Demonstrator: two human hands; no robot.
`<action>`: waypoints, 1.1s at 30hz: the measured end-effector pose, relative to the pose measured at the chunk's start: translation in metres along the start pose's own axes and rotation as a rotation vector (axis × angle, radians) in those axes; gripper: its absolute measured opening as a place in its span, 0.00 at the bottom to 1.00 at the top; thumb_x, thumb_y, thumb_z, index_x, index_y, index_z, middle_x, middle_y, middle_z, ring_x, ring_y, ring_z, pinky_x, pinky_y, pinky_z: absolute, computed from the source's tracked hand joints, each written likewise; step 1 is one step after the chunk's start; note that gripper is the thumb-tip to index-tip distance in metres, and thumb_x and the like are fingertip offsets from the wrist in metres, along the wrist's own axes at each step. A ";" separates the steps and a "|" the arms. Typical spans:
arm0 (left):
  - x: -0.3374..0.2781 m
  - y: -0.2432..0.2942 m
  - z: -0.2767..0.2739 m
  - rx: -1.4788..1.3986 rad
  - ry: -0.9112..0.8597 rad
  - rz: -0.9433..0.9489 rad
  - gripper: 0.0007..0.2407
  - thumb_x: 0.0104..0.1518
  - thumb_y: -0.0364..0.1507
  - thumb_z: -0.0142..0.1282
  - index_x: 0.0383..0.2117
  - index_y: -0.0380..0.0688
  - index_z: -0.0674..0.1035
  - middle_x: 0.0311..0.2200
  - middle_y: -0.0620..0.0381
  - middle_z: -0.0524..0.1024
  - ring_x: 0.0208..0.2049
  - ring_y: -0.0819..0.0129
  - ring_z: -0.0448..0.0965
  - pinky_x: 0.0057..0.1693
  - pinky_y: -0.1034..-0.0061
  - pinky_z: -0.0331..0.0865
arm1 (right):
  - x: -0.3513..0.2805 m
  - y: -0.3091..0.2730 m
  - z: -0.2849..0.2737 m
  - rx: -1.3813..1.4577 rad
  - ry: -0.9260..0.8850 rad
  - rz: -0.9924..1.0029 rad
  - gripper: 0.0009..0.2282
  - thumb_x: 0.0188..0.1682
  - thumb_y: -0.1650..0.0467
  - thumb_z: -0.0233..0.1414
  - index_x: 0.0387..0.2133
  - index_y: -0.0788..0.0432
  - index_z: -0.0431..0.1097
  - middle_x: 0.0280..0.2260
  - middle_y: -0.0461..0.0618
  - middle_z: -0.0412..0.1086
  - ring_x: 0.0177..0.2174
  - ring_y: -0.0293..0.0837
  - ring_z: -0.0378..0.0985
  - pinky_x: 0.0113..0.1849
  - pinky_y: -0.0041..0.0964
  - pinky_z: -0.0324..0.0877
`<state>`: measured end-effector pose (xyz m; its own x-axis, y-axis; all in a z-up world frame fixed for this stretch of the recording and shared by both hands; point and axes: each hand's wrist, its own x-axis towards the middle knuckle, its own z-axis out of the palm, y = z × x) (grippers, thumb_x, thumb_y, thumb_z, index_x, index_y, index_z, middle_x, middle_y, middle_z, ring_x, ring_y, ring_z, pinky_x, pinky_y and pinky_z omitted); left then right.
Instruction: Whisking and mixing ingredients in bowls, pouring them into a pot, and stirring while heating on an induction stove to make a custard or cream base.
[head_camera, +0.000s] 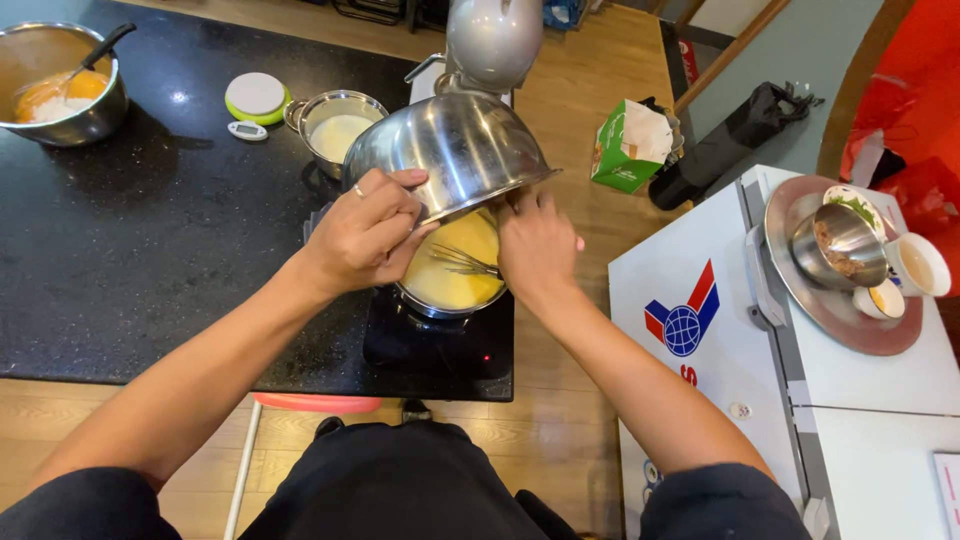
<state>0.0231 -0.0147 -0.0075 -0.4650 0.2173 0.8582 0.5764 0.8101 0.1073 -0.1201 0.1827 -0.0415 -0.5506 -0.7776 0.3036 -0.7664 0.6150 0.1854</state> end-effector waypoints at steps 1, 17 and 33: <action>0.000 -0.001 -0.002 0.005 0.003 -0.002 0.08 0.53 0.16 0.67 0.29 0.32 0.75 0.32 0.50 0.73 0.47 0.48 0.80 0.46 0.66 0.73 | -0.011 -0.001 -0.003 0.000 0.002 -0.006 0.17 0.36 0.75 0.55 0.42 0.55 0.77 0.36 0.56 0.70 0.39 0.56 0.73 0.32 0.53 0.73; -0.007 -0.008 -0.005 -0.052 0.076 -0.060 0.09 0.54 0.14 0.65 0.24 0.33 0.73 0.31 0.50 0.71 0.39 0.53 0.76 0.58 0.63 0.76 | -0.059 0.035 -0.020 0.439 0.034 0.301 0.06 0.42 0.74 0.57 0.31 0.53 0.79 0.33 0.48 0.75 0.31 0.56 0.78 0.33 0.50 0.72; -0.011 -0.010 0.000 -0.056 0.201 -0.121 0.12 0.55 0.13 0.63 0.20 0.32 0.69 0.27 0.51 0.68 0.33 0.57 0.70 0.59 0.63 0.79 | -0.069 0.041 -0.002 0.619 -0.098 0.258 0.06 0.42 0.72 0.60 0.33 0.52 0.80 0.33 0.45 0.76 0.34 0.53 0.79 0.34 0.47 0.72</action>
<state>0.0221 -0.0254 -0.0186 -0.3928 0.0028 0.9196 0.5638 0.7908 0.2384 -0.1130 0.2614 -0.0532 -0.7461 -0.6424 0.1750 -0.6389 0.6167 -0.4598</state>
